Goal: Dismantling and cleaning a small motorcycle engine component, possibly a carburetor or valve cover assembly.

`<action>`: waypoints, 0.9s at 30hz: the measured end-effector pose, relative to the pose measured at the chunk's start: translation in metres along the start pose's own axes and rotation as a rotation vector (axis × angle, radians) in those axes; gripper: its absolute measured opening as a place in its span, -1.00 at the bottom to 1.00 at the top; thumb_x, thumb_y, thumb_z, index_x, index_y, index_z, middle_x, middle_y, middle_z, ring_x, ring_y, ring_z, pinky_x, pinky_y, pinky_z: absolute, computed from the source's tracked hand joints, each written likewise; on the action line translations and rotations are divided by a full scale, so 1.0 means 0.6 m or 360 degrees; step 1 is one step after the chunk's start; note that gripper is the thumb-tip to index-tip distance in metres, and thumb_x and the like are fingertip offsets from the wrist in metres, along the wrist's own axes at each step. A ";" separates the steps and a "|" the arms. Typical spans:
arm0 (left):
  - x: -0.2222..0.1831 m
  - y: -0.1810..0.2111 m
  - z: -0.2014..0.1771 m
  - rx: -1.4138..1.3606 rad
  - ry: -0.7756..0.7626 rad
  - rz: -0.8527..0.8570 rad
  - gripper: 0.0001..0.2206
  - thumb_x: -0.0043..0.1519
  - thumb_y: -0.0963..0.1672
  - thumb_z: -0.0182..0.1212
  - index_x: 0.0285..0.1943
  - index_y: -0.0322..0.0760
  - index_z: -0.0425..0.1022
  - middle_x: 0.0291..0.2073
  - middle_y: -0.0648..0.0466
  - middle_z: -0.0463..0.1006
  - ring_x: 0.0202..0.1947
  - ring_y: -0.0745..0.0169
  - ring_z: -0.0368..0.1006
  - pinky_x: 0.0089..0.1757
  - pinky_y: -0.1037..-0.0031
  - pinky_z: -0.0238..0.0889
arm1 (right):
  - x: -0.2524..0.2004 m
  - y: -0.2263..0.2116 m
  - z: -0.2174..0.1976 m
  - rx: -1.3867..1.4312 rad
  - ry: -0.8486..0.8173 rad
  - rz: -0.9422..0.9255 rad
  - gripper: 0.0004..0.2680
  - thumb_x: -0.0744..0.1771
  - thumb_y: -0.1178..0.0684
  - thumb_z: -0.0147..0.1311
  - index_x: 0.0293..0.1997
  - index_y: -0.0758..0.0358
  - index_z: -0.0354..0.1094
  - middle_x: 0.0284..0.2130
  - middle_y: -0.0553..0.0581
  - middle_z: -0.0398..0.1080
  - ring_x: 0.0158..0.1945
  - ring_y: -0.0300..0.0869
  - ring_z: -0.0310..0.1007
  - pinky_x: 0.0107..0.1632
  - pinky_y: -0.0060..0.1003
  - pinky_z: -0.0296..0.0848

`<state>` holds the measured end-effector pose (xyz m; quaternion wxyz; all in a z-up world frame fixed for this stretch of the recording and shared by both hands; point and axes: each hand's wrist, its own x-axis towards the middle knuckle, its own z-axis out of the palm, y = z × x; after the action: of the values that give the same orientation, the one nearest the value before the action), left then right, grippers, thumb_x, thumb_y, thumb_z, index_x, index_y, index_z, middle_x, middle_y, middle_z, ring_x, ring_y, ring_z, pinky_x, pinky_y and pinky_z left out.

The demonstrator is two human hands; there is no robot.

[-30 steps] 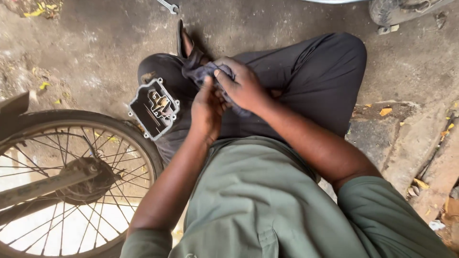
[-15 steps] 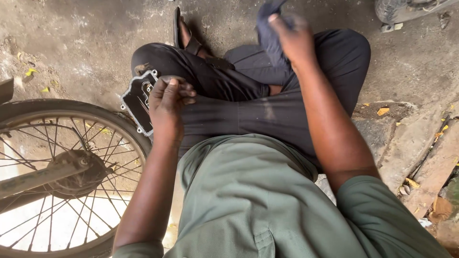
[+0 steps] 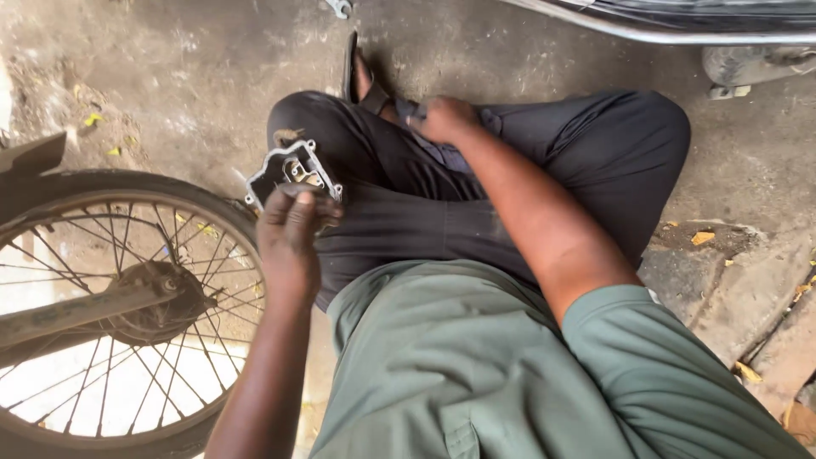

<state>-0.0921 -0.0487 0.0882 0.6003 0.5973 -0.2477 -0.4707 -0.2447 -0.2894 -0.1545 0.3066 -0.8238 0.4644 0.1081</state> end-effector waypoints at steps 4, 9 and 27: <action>0.010 -0.011 -0.037 0.0017 0.0184 -0.0066 -0.90 0.40 -0.13 0.10 -0.12 -0.25 0.45 -0.31 0.03 0.60 -0.29 0.28 0.57 -0.18 0.44 0.47 | 0.003 -0.014 -0.019 0.0000 -0.0177 0.0208 -0.32 0.30 -0.50 0.04 0.40 0.28 0.11 0.19 0.38 0.36 0.23 0.15 0.39 0.20 0.05 0.38; 0.016 -0.013 -0.042 -0.0037 0.0295 -0.0093 -0.88 0.44 -0.14 0.09 -0.14 -0.26 0.46 -0.32 0.04 0.59 -0.32 0.31 0.53 -0.19 0.47 0.46 | 0.043 -0.014 0.019 -0.0119 -0.0167 0.0129 -0.29 0.27 -0.60 -0.01 0.38 0.20 0.14 0.20 0.32 0.32 0.25 0.15 0.32 0.22 0.08 0.30; 0.076 -0.006 0.015 0.0327 0.0214 0.0253 -0.75 0.41 -0.09 0.14 0.09 -0.43 0.48 -0.08 -0.11 0.59 -0.08 0.12 0.57 -0.10 0.34 0.48 | -0.140 -0.051 -0.177 0.2349 -0.0053 -0.0182 -0.85 0.33 0.09 0.18 -0.06 0.26 0.48 -0.19 0.14 0.56 -0.11 -0.11 0.58 0.04 -0.12 0.55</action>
<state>-0.0811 -0.0920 0.0744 0.5867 0.6642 -0.3003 -0.3527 -0.2762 -0.2833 -0.0194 0.7929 -0.4245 0.3679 -0.2361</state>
